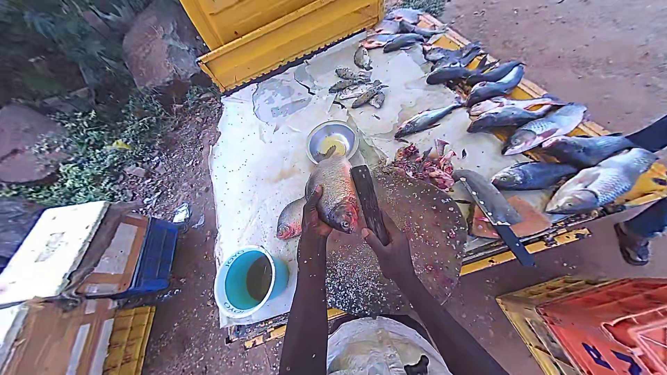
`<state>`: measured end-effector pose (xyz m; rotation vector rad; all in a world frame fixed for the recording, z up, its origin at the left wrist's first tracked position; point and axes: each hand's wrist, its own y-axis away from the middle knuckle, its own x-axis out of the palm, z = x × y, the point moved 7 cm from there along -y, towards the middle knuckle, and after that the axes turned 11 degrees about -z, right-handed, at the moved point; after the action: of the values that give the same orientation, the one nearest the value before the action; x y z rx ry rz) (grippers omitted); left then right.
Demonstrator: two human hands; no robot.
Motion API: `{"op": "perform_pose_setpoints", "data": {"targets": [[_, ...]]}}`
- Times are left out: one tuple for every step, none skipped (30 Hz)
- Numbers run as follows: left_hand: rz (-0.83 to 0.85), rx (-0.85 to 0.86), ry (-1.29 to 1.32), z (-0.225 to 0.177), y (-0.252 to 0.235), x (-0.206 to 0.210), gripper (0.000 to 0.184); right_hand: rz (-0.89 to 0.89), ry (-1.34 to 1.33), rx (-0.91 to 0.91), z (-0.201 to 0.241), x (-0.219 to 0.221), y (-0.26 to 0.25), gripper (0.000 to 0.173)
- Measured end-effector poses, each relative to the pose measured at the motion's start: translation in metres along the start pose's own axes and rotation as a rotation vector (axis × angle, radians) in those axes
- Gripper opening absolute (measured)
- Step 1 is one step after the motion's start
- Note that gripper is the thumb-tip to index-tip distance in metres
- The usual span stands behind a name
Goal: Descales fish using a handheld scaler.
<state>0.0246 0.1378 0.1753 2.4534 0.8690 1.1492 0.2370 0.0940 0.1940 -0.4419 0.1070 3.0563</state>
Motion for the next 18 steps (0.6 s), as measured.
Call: {"op": "perform_pose_setpoints", "data": {"targets": [[-0.012, 0.011, 0.037, -0.008, -0.01, 0.003, 0.041, 0.045, -0.068, -0.002, -0.008, -0.001, 0.018, 0.078], [-0.015, 0.012, 0.047, -0.01, -0.012, -0.004, 0.043, 0.107, -0.173, 0.048, -0.013, -0.003, 0.036, 0.077], [-0.011, 0.015, 0.047, -0.007, -0.008, -0.016, 0.044, 0.144, -0.277, 0.12, -0.012, -0.005, 0.043, 0.073], [0.009, 0.013, 0.032, -0.001, -0.001, -0.025, 0.044, 0.142, -0.372, 0.181, -0.007, -0.001, 0.037, 0.067], [0.036, 0.005, 0.043, 0.005, 0.002, -0.027, 0.043, 0.119, -0.423, 0.207, 0.0, 0.006, 0.017, 0.061], [0.062, 0.005, 0.095, 0.011, 0.0, -0.024, 0.043, 0.1, -0.437, 0.209, 0.009, 0.016, -0.011, 0.056], [0.071, 0.007, 0.146, 0.016, -0.002, -0.023, 0.042, 0.099, -0.442, 0.216, 0.013, 0.026, -0.023, 0.053], [0.062, 0.016, 0.19, 0.02, 0.0, -0.024, 0.039, 0.129, -0.476, 0.25, 0.013, 0.032, -0.014, 0.051], [0.052, 0.031, 0.208, 0.016, -0.002, -0.022, 0.038, 0.181, -0.535, 0.309, 0.011, 0.034, 0.006, 0.052], [0.059, 0.037, 0.231, 0.012, -0.005, -0.018, 0.037, 0.255, -0.579, 0.394, 0.007, 0.029, 0.028, 0.053], [0.063, 0.032, 0.238, 0.012, -0.005, -0.018, 0.037, 0.333, -0.624, 0.514, 0.0, 0.021, 0.048, 0.049], [0.065, 0.026, 0.234, 0.012, -0.003, -0.018, 0.037, 0.404, -0.668, 0.617, -0.005, 0.014, 0.053, 0.041], [0.071, 0.01, 0.221, 0.016, 0.001, -0.021, 0.038, 0.433, -0.694, 0.661, -0.006, 0.012, 0.046, 0.037], [0.066, -0.013, 0.195, 0.021, 0.007, -0.027, 0.039, 0.391, -0.688, 0.634, -0.004, 0.015, 0.034, 0.036], [0.072, -0.02, 0.196, 0.026, 0.005, -0.023, 0.039, 0.302, -0.64, 0.543, 0.0, 0.021, 0.011, 0.037], [0.073, -0.019, 0.21, 0.03, 0.0, -0.015, 0.039, 0.201, -0.574, 0.423, 0.006, 0.027, -0.01, 0.039], [0.06, -0.016, 0.222, 0.033, -0.003, -0.012, 0.04, 0.138, -0.51, 0.331, 0.008, 0.028, -0.009, 0.043], [0.041, -0.012, 0.215, 0.028, -0.008, -0.011, 0.04, 0.123, -0.476, 0.282, 0.009, 0.029, 0.006, 0.051]]}}
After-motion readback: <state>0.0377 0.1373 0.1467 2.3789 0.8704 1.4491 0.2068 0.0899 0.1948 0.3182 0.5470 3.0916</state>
